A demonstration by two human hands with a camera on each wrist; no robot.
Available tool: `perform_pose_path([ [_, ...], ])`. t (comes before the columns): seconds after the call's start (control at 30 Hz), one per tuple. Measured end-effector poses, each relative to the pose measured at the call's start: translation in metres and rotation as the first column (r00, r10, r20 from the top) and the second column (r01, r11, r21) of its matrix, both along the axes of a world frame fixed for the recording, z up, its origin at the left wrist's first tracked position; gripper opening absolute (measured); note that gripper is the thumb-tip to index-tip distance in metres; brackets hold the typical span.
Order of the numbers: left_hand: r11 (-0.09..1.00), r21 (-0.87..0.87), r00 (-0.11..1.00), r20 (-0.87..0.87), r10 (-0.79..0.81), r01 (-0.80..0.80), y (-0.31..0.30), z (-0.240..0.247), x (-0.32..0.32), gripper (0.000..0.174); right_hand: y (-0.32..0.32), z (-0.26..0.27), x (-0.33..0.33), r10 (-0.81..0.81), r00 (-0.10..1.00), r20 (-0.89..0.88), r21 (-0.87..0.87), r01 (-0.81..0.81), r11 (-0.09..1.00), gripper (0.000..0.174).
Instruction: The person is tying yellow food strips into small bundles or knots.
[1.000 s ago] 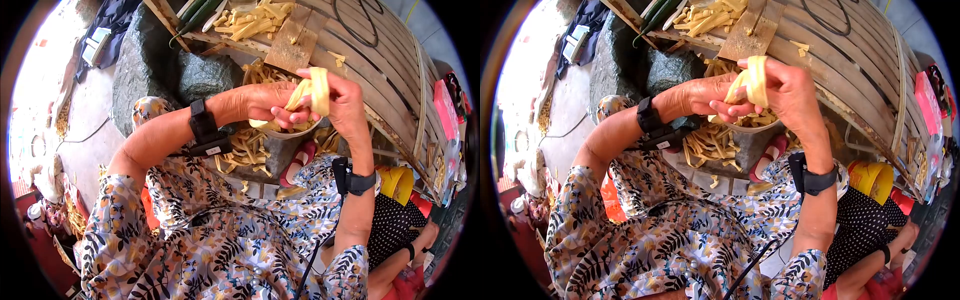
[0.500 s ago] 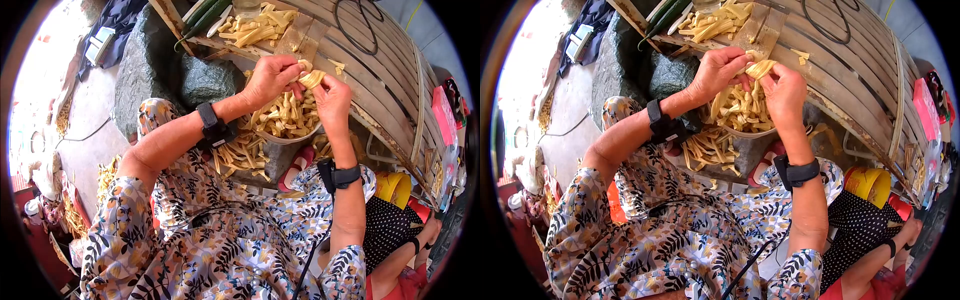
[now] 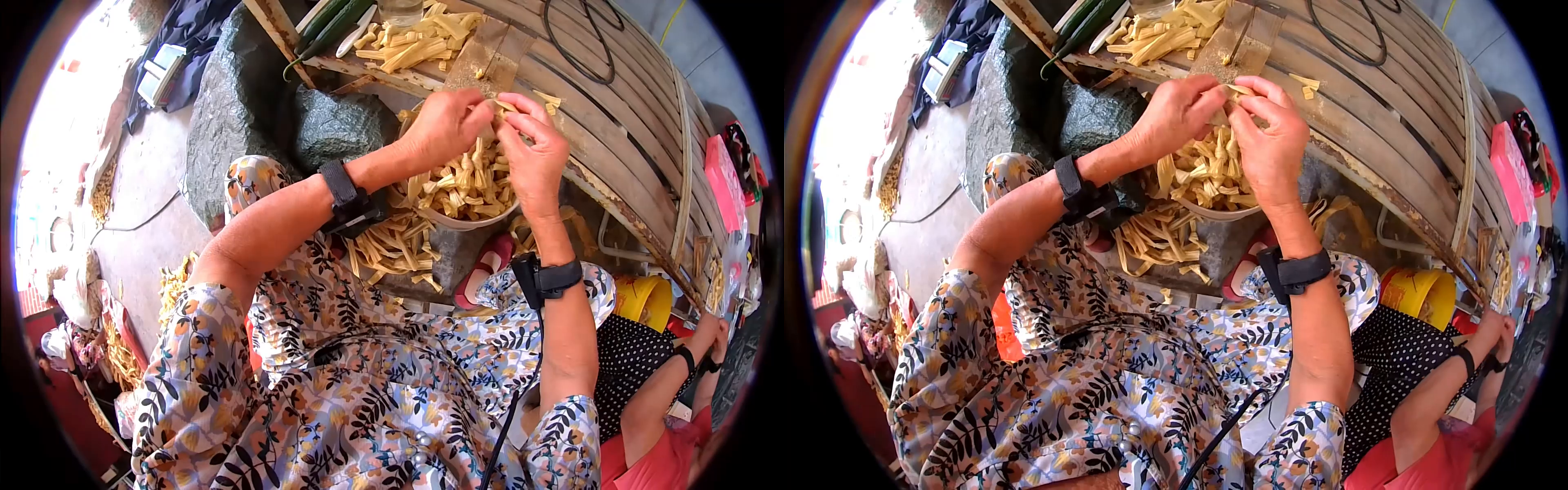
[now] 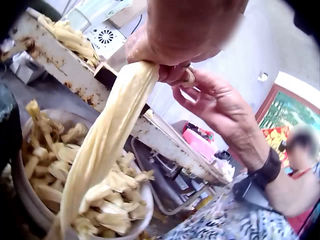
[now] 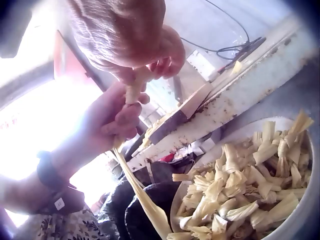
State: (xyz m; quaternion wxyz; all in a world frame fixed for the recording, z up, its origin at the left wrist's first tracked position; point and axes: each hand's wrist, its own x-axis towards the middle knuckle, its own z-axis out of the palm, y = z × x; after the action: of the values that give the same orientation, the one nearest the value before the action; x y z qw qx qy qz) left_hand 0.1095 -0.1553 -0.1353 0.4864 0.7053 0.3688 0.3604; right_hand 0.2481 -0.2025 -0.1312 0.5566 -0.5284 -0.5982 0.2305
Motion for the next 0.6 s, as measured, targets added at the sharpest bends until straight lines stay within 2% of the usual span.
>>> perform_pose_path([
  [0.07,0.954,-0.295,0.986,0.165,0.002,0.048,0.002,0.002,0.0,0.024,-0.002,0.006,-0.001,0.042,0.972,-0.23,-0.034,-0.051,0.998,0.009],
  [0.1,0.872,-0.486,0.965,0.25,0.073,0.06,-0.001,0.007,0.002,0.025,-0.001,0.011,0.002,0.04,0.961,-0.272,-0.01,-0.044,0.999,0.009],
  [0.2,0.768,-0.597,0.936,0.351,-0.009,0.232,0.002,0.011,-0.005,0.027,0.001,0.018,0.015,-0.065,0.803,-0.592,-0.182,-0.054,0.982,0.008],
  [0.23,0.731,-0.64,0.945,0.327,-0.019,0.237,-0.001,0.019,-0.008,0.03,0.004,0.02,0.026,-0.159,0.724,-0.672,-0.23,0.0,0.973,0.01],
  [0.33,0.777,-0.542,0.935,0.314,-0.166,0.32,0.002,0.011,-0.014,0.028,0.003,0.013,0.036,-0.156,0.702,-0.695,-0.228,-0.01,0.974,0.014],
  [0.47,0.6,-0.659,0.882,0.427,-0.2,0.454,0.009,0.001,-0.026,0.022,0.001,0.008,0.037,-0.072,0.728,-0.682,-0.276,-0.164,0.947,0.022],
  [0.6,0.533,-0.697,0.868,0.463,-0.178,0.481,0.013,-0.005,-0.032,0.022,-0.002,0.005,0.03,0.021,0.801,-0.598,-0.445,-0.354,0.823,0.03],
])
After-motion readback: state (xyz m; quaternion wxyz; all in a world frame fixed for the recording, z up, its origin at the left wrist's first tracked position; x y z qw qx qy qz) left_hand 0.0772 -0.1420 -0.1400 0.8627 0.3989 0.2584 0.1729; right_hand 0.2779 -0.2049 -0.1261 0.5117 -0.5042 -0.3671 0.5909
